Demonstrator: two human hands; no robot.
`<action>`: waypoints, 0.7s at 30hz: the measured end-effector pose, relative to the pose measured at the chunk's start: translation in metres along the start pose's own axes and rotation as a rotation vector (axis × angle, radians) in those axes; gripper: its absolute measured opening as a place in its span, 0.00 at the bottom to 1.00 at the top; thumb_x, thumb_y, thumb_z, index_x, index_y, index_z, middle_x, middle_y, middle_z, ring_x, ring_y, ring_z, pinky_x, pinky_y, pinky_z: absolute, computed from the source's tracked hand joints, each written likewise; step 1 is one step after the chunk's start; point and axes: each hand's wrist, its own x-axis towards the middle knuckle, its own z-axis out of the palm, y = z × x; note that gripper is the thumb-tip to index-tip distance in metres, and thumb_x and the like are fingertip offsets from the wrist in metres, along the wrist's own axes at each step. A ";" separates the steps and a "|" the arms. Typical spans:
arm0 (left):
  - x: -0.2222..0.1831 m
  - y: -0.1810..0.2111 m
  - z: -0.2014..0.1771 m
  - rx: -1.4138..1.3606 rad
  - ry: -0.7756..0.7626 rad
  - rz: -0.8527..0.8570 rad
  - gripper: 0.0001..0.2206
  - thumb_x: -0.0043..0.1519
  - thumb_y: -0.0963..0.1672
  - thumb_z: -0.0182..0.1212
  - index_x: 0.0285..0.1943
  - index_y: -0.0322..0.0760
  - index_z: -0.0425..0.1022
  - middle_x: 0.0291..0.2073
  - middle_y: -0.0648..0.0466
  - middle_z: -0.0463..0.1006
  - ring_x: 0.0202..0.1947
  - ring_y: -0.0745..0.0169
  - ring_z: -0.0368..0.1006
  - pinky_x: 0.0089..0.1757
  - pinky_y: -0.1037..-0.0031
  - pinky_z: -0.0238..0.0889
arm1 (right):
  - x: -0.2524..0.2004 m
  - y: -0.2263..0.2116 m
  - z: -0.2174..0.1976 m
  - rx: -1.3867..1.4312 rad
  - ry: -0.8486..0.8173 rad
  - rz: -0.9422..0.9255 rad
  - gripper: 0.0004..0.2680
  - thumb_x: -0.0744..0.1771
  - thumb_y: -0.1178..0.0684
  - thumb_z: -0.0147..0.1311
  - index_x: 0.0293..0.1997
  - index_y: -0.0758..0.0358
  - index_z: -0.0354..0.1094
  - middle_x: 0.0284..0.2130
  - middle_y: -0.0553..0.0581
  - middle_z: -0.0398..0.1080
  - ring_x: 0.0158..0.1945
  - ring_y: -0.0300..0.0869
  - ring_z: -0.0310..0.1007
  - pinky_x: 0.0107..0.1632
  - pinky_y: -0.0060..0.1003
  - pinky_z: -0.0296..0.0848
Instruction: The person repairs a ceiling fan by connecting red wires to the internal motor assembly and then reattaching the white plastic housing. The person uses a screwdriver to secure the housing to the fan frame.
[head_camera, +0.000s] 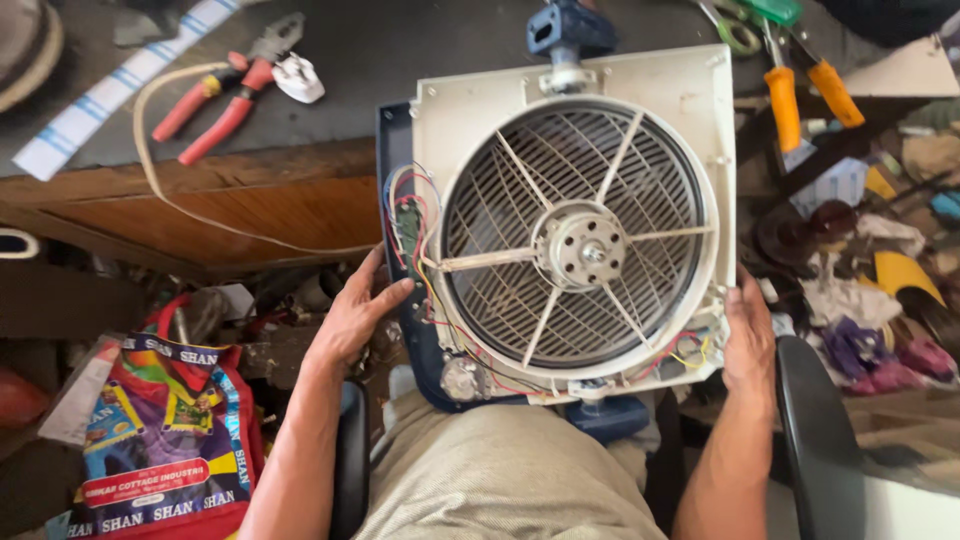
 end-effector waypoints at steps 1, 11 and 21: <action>0.003 0.008 -0.005 0.047 0.056 -0.002 0.35 0.62 0.45 0.65 0.78 0.34 0.53 0.59 0.48 0.74 0.58 0.62 0.71 0.57 0.71 0.63 | 0.001 -0.005 0.001 -0.023 -0.011 -0.005 0.20 0.74 0.45 0.41 0.73 0.68 0.55 0.66 0.61 0.62 0.70 0.45 0.59 0.71 0.38 0.54; 0.122 0.115 -0.084 -0.254 0.378 0.418 0.40 0.66 0.46 0.67 0.83 0.40 0.43 0.65 0.44 0.72 0.62 0.52 0.71 0.56 0.55 0.70 | 0.002 -0.017 -0.001 -0.114 -0.001 -0.013 0.29 0.71 0.38 0.42 0.78 0.65 0.42 0.75 0.66 0.47 0.77 0.52 0.47 0.73 0.44 0.47; 0.288 0.173 -0.092 -0.556 0.549 0.455 0.47 0.50 0.41 0.74 0.74 0.50 0.41 0.60 0.42 0.70 0.56 0.40 0.71 0.47 0.41 0.67 | -0.001 -0.025 0.001 -0.032 0.051 -0.051 0.30 0.71 0.37 0.45 0.79 0.67 0.43 0.73 0.71 0.51 0.76 0.54 0.50 0.74 0.46 0.48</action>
